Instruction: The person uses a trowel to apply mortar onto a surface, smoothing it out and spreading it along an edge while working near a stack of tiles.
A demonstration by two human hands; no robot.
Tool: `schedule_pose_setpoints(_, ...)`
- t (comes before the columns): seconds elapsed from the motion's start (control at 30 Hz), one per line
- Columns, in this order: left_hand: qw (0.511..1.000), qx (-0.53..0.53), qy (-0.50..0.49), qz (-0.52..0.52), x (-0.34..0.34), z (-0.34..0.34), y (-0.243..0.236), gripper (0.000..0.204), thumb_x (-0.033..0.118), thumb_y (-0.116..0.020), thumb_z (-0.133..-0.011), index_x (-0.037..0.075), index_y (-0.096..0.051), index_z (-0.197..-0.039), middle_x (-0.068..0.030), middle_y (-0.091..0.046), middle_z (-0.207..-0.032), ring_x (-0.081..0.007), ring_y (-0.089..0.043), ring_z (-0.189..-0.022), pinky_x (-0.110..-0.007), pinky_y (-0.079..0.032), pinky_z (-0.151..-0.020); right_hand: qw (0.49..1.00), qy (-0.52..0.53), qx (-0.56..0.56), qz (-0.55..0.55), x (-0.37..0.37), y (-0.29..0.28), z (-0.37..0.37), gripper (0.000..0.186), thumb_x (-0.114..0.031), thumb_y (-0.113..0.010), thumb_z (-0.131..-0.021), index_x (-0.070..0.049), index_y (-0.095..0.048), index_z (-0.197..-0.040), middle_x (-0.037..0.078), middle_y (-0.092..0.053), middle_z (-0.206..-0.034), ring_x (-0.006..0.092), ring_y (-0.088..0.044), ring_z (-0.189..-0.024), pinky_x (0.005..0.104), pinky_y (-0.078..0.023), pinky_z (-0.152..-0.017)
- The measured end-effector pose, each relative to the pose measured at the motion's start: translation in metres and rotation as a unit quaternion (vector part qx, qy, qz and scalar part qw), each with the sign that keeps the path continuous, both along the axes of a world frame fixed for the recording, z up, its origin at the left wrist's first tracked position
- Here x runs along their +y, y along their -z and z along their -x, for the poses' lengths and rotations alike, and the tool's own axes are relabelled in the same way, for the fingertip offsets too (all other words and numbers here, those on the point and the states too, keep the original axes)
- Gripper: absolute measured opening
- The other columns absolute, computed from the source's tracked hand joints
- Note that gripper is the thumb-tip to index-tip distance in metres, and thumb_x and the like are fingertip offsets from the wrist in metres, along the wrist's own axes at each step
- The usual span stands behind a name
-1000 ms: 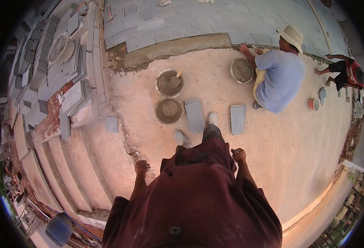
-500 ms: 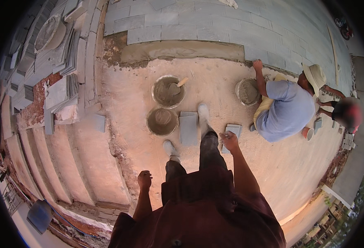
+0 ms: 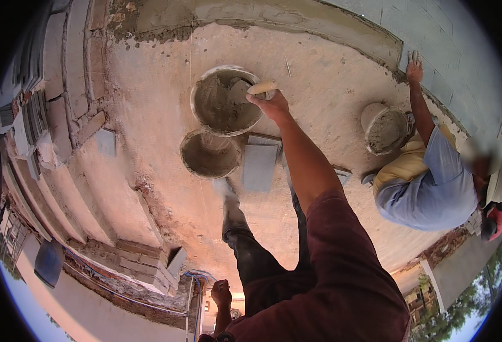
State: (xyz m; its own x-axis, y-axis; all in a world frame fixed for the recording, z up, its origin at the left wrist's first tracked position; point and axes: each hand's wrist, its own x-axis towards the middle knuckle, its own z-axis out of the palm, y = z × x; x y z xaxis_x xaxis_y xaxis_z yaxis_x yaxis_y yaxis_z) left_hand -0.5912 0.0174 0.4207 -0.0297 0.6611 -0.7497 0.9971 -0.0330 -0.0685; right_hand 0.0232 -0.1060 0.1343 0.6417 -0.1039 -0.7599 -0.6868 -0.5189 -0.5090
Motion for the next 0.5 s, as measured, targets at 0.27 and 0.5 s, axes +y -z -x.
schedule_pose_setpoints(0.27, 0.997, 0.007, -0.08, -0.012, 0.013, 0.043, -0.022, 0.023, 0.023, -0.07, -0.086, 0.0, -0.072, -0.088, -0.0141, -0.074, -0.077, -0.023, -0.071, -0.068, -0.036, -0.056, -0.068, 0.938, 0.211, 0.09, -0.26, 0.021, -0.022, 0.032, 0.037, -0.031, -0.089, -0.076, -0.006, -0.062, -0.082, -0.001, -0.055, -0.07, 0.0122, -0.054, -0.061, 0.0296, -0.047, -0.061)
schedule_pose_setpoints(0.5, 0.999, -0.009, -0.05, 0.001, 0.08, 0.072, -0.024, 0.024, 0.022, -0.071, -0.087, -0.001, -0.073, -0.093, -0.0135, -0.074, -0.077, -0.0231, -0.072, -0.067, -0.036, -0.057, -0.067, 0.959, 0.2, -0.026, -0.2, 0.042, -0.12, 0.102, 0.027, -0.025, -0.082, -0.084, -0.012, -0.06, -0.076, -0.005, -0.046, -0.064, 0.0079, -0.041, -0.055, 0.0285, -0.033, -0.052)
